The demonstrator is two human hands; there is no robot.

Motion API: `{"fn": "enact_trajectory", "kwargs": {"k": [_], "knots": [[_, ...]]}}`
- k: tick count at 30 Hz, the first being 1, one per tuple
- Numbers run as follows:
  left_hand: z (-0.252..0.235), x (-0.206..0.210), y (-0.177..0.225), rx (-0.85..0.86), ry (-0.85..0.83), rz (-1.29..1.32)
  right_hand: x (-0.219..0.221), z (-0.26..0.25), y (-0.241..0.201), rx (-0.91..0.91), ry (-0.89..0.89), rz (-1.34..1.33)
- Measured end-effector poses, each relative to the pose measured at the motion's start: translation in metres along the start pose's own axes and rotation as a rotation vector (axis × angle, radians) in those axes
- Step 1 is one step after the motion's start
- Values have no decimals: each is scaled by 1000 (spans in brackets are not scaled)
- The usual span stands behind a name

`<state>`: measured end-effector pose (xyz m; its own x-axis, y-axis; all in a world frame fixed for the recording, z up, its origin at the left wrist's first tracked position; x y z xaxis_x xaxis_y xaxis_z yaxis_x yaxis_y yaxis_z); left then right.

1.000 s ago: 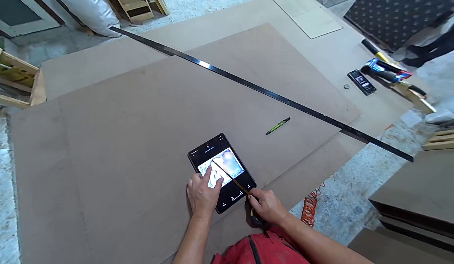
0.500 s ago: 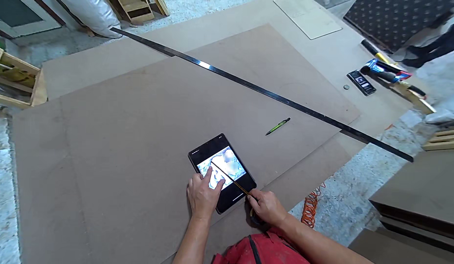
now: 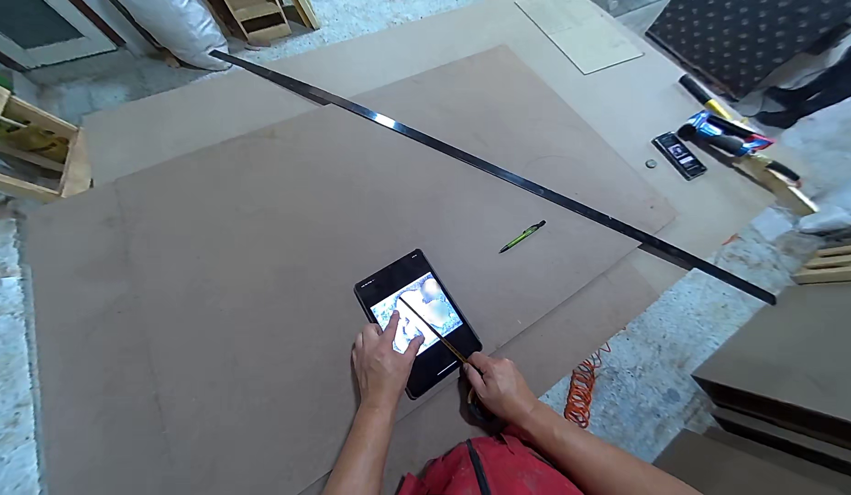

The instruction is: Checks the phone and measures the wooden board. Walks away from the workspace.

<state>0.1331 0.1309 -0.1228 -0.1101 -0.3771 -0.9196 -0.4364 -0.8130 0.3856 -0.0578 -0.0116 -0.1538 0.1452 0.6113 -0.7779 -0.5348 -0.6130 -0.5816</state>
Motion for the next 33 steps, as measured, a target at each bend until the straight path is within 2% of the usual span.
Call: {"fn": "enact_trajectory", "kwargs": {"k": [33], "knots": [[1,0,0,22,33,6,-2,0,-3,-20,51,17]]}}
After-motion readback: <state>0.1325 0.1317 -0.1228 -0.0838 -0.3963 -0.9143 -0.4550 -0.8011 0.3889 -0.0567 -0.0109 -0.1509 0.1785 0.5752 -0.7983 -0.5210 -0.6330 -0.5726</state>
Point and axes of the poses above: each hand's wrist, its own z-axis away from the middle knuckle, its own x-axis out of the palm, y = z × x, the point moved 10 cm from there along -z, towards the middle knuckle, and after that the axes turned 10 degrees about y, right-handed, at the moved point
